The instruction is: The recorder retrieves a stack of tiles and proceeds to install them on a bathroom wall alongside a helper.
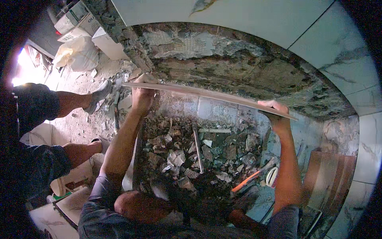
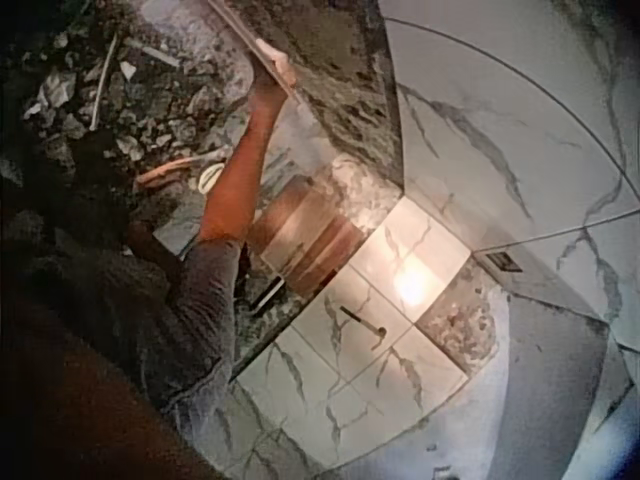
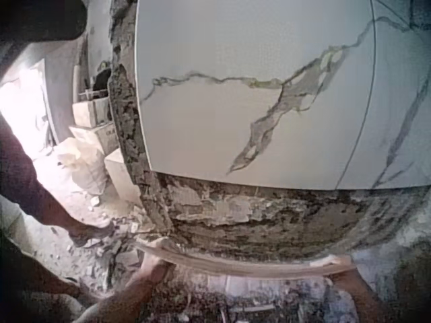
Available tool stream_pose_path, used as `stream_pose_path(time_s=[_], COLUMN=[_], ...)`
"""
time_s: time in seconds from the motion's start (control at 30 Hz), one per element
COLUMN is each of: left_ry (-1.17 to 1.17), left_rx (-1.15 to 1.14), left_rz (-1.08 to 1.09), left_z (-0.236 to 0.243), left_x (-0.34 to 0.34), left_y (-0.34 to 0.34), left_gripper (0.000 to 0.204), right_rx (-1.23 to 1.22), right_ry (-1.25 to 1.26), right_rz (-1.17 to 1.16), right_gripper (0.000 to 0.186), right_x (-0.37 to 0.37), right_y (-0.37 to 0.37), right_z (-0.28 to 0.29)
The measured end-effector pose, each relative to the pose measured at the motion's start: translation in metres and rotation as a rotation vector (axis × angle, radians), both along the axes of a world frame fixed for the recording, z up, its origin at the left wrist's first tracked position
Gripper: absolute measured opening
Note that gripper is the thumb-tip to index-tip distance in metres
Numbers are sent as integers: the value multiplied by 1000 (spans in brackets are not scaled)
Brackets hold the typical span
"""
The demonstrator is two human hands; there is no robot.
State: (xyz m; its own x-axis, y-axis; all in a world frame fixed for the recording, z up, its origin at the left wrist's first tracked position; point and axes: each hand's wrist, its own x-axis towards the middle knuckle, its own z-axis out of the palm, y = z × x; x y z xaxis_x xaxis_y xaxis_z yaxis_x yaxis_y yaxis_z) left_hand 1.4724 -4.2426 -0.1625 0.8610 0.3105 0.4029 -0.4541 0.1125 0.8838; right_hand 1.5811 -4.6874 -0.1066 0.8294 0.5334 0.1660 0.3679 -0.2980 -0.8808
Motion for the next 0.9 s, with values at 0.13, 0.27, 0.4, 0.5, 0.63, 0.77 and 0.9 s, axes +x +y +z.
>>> stream_pose_path(time_s=[0.13,0.27,0.4,0.5,0.63,0.77,0.9], left_ry=[121,168,107,338,231,391,524], left_rx=[78,271,253,456,1417,625,431], left_rz=[-19,13,59,230,443,115,-57], left_z=[-9,-11,-19,-15,29,99,145], left_x=[8,6,-11,-34,-42,-20,-8], left_y=[9,8,-3,3,3,-61,-155], left_gripper=[65,60,53,31,12,54,68], right_rx=[-67,-160,-224,-423,-689,-370,370], right_ry=[-38,-136,-24,22,-64,-143,252], right_rz=[-32,-10,-58,-188,-147,-211,-768], right_gripper=[21,16,29,48,50,53,54], right_x=[13,12,-6,-25,-36,-43,-87], right_y=[-5,-6,-5,-11,-44,-115,-171], right_z=[-8,-5,11,36,90,149,140])
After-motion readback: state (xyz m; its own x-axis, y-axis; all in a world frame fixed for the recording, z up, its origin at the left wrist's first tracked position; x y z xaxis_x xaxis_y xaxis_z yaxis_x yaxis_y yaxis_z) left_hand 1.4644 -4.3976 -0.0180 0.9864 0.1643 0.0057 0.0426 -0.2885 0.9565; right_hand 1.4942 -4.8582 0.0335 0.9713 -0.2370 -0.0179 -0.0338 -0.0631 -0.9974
